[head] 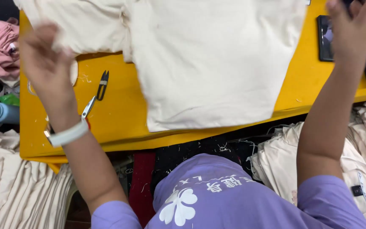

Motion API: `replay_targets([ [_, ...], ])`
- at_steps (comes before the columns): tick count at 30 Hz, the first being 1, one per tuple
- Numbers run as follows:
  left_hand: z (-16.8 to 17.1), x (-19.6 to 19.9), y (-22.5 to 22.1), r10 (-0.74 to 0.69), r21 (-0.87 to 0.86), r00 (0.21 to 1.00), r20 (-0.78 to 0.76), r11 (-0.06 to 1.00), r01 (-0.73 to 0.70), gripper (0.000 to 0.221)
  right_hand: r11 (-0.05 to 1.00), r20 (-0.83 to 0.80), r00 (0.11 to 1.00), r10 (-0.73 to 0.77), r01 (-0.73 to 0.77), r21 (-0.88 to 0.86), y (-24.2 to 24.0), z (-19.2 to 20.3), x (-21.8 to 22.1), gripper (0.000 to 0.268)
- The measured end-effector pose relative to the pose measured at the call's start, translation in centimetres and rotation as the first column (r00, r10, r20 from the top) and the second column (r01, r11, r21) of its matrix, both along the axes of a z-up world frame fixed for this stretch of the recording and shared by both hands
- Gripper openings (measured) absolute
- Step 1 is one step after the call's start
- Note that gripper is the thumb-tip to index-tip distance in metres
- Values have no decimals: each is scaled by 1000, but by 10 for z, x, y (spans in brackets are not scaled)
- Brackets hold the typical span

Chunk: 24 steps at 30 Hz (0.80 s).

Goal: Trimming excess fabric and loose threads from the hems of t-shirts using scissors at a quality control workstation.

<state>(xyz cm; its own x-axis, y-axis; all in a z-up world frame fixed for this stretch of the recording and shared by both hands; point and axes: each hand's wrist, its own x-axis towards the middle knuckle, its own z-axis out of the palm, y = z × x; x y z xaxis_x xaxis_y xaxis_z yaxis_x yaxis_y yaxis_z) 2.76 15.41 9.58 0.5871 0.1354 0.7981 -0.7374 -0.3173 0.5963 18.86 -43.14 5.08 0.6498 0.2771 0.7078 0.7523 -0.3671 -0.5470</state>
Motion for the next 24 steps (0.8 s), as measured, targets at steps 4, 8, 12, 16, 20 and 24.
replay_targets([
  [4, -65, -39, -1, 90, 182, 831, -549, 983, 14, 20, 969, -305, 952, 13, -87, -231, 69, -31, -79, 33],
  [8, -122, -61, -17, 95, 133, 713, -694, 991, -2, 12, 810, -509, 832, 219, -446, -380, 147, -72, -144, 49],
  [12, -147, -73, -60, 23, 94, 718, -696, 994, 60, 10, 893, -445, 880, 166, -326, -310, 152, -116, -140, 7],
  [16, -151, -70, -124, 113, 340, 826, -552, 935, 99, 44, 844, -541, 816, 204, -426, -324, 162, -82, -133, 4],
  [20, -156, -60, -170, 290, 583, 845, -450, 812, 31, 76, 787, -679, 719, 149, -502, -358, 163, -67, -127, 5],
  [24, -157, -61, -182, 253, 572, 833, -492, 815, 91, 71, 697, -744, 664, 72, -567, -439, 173, -57, -125, 5],
])
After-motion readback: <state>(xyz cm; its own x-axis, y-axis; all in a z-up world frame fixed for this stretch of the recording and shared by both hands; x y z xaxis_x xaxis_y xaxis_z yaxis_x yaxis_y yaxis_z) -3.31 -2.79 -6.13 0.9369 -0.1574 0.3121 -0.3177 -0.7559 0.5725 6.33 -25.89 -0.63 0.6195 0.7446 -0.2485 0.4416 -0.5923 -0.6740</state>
